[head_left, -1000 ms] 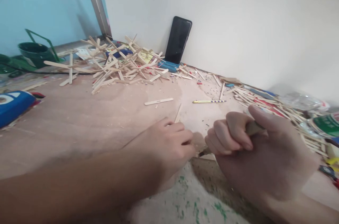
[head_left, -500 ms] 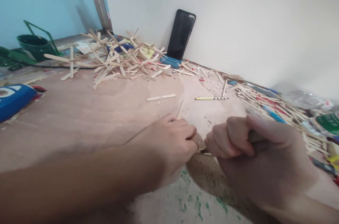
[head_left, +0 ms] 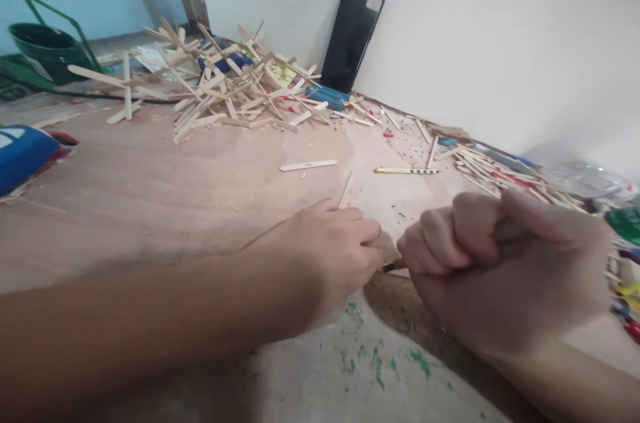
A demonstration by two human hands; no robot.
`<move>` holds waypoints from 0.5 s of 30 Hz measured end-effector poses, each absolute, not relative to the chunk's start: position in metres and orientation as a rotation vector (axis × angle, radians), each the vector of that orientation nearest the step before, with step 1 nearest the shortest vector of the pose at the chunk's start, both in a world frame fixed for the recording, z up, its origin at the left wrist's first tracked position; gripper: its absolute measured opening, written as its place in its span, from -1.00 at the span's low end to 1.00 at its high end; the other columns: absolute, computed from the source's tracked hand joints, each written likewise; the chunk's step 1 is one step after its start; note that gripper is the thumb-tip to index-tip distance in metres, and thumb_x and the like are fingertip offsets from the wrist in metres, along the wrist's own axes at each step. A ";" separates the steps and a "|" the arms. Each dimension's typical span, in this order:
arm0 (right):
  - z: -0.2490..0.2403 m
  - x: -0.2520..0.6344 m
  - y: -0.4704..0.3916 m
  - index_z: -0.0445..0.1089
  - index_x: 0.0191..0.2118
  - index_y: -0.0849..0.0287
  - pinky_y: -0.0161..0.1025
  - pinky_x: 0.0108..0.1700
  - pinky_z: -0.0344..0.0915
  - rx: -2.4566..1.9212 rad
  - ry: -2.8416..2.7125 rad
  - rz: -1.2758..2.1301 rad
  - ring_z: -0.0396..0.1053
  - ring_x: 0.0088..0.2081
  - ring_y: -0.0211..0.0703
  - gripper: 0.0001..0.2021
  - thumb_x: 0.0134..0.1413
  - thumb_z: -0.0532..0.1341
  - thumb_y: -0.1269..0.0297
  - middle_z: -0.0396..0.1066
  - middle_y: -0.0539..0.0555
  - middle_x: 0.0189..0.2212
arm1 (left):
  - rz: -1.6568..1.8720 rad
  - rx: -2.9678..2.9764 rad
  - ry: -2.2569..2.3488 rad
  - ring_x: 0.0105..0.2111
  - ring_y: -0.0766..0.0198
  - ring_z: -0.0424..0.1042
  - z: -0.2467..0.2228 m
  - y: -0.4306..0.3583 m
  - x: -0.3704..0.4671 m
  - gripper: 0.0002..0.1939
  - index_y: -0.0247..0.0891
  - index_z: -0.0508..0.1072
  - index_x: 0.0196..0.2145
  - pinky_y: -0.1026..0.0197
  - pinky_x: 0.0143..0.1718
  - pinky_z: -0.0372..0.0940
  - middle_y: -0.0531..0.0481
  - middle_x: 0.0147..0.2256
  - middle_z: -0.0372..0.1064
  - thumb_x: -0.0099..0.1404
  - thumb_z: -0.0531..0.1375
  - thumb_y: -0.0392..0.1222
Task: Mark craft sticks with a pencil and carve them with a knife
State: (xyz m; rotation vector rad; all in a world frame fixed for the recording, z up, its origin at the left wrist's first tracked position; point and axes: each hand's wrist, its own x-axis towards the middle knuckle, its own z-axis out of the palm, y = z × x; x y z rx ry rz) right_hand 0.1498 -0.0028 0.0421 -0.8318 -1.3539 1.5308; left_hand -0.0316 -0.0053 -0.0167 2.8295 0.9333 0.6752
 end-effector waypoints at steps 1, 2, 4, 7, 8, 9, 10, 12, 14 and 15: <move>0.043 0.148 -0.001 -0.10 -0.68 0.16 -0.20 -0.64 -0.08 -0.827 -1.374 1.531 -0.20 -0.70 -0.30 -0.31 0.27 0.22 -0.14 -0.31 -0.07 -0.76 | 0.679 2.830 0.939 -0.38 0.19 0.27 -0.017 -0.005 -0.031 -0.83 -0.19 0.34 -0.44 0.08 -0.28 0.12 0.04 -0.42 0.25 0.28 0.21 -0.34; 0.044 0.147 0.000 -0.09 -0.68 0.17 -0.19 -0.63 -0.05 -0.845 -1.397 1.525 -0.15 -0.69 -0.29 -0.30 0.25 0.23 -0.15 -0.28 -0.06 -0.76 | 0.677 2.831 0.944 -0.38 0.19 0.26 -0.017 -0.005 -0.031 -0.83 -0.19 0.34 -0.45 0.08 -0.29 0.11 0.04 -0.42 0.26 0.28 0.21 -0.34; 0.045 0.145 -0.001 -0.09 -0.71 0.18 -0.18 -0.63 0.01 -0.899 -1.430 1.503 -0.07 -0.68 -0.25 -0.25 0.25 0.25 -0.19 -0.24 -0.04 -0.77 | 0.656 2.828 0.950 -0.38 0.19 0.26 -0.018 -0.005 -0.031 -0.85 -0.20 0.36 -0.44 0.08 -0.31 0.10 0.03 -0.41 0.27 0.25 0.22 -0.35; 0.043 0.144 -0.005 -0.10 -0.71 0.18 -0.19 -0.67 -0.04 -0.897 -1.412 1.493 -0.14 -0.72 -0.30 -0.25 0.24 0.26 -0.17 -0.27 -0.06 -0.79 | 0.616 2.819 0.963 -0.37 0.19 0.25 -0.017 -0.005 -0.030 -0.89 -0.20 0.39 -0.42 0.09 -0.29 0.12 0.02 -0.41 0.31 0.21 0.25 -0.32; 0.042 0.144 -0.006 -0.10 -0.70 0.18 -0.19 -0.67 -0.06 -0.877 -1.414 1.482 -0.17 -0.72 -0.32 -0.27 0.23 0.27 -0.15 -0.28 -0.07 -0.78 | 0.594 2.813 0.974 -0.37 0.19 0.25 -0.017 -0.004 -0.029 -0.90 -0.20 0.40 -0.42 0.09 -0.29 0.12 0.02 -0.41 0.31 0.19 0.27 -0.31; 0.041 0.145 -0.006 -0.09 -0.71 0.18 -0.18 -0.66 -0.04 -0.864 -1.436 1.454 -0.13 -0.71 -0.30 -0.28 0.24 0.27 -0.13 -0.24 -0.06 -0.78 | 0.577 2.807 0.981 -0.37 0.19 0.25 -0.016 -0.005 -0.029 -0.91 -0.20 0.41 -0.43 0.09 -0.30 0.12 0.02 -0.42 0.31 0.17 0.28 -0.31; 0.040 0.145 -0.006 -0.08 -0.72 0.17 -0.17 -0.64 -0.02 -0.854 -1.445 1.423 -0.09 -0.71 -0.28 -0.28 0.28 0.23 -0.13 -0.21 -0.04 -0.79 | 0.571 2.804 0.982 -0.38 0.19 0.25 -0.015 -0.005 -0.029 -0.91 -0.20 0.42 -0.44 0.09 -0.31 0.12 0.02 -0.42 0.31 0.16 0.28 -0.32; 0.038 0.146 -0.007 -0.11 -0.70 0.16 -0.15 -0.63 0.03 -0.838 -1.462 1.402 -0.11 -0.71 -0.28 -0.28 0.33 0.18 -0.13 -0.25 -0.06 -0.78 | 0.583 2.805 0.982 -0.39 0.19 0.24 -0.014 -0.005 -0.029 -0.90 -0.21 0.42 -0.45 0.09 -0.33 0.10 0.02 -0.43 0.29 0.18 0.26 -0.34; 0.038 0.146 -0.010 -0.10 -0.68 0.14 -0.16 -0.64 -0.02 -0.856 -1.516 1.361 -0.14 -0.71 -0.30 -0.32 0.35 0.12 -0.13 -0.27 -0.07 -0.76 | 0.583 2.808 0.992 -0.39 0.19 0.23 -0.013 -0.005 -0.028 -0.91 -0.21 0.43 -0.43 0.09 -0.32 0.11 0.02 -0.43 0.28 0.21 0.25 -0.34; 0.038 0.145 -0.012 -0.11 -0.68 0.13 -0.15 -0.63 -0.03 -0.907 -1.581 1.334 -0.12 -0.71 -0.27 -0.31 0.36 0.08 -0.16 -0.26 -0.06 -0.76 | 0.561 2.805 1.000 -0.38 0.18 0.24 -0.013 -0.005 -0.028 -0.92 -0.21 0.44 -0.42 0.09 -0.31 0.11 0.02 -0.42 0.28 0.21 0.25 -0.33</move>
